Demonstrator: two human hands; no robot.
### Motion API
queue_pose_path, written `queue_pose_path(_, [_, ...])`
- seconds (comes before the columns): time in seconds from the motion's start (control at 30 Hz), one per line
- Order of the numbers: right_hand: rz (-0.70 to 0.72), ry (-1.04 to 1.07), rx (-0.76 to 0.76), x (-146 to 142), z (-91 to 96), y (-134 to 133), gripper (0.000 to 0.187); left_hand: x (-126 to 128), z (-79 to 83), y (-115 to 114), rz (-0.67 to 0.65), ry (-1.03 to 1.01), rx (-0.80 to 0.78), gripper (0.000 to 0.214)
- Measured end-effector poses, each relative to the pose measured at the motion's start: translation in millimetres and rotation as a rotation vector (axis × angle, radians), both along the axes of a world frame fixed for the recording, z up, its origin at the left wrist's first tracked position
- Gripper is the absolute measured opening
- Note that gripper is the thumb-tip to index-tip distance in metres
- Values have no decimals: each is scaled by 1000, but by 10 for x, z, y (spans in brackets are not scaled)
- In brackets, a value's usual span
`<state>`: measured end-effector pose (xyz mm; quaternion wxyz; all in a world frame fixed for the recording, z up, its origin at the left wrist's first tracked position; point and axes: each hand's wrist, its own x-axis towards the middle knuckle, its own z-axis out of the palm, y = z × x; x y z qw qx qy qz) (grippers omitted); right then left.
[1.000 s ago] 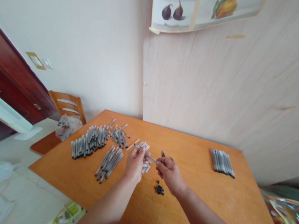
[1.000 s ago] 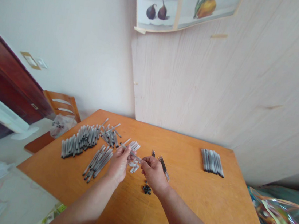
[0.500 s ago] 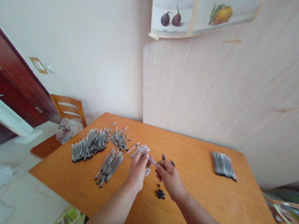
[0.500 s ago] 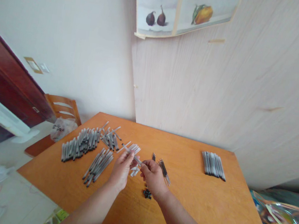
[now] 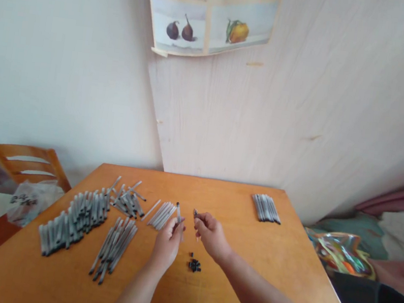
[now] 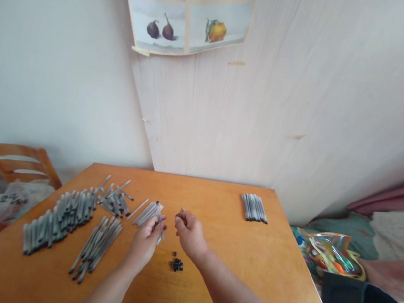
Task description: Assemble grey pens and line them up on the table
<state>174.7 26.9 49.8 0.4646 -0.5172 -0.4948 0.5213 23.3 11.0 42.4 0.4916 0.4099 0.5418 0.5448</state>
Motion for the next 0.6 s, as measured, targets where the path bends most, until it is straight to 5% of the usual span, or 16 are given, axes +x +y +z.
queue_pose_path(0.2, [-41,0,43,138,57,70,23,62,-33,10,-126,149,21,35])
queue_pose_path(0.6, [64,-138,71,209,-228,-52,20,118,-117,63,-234,278,-2,41])
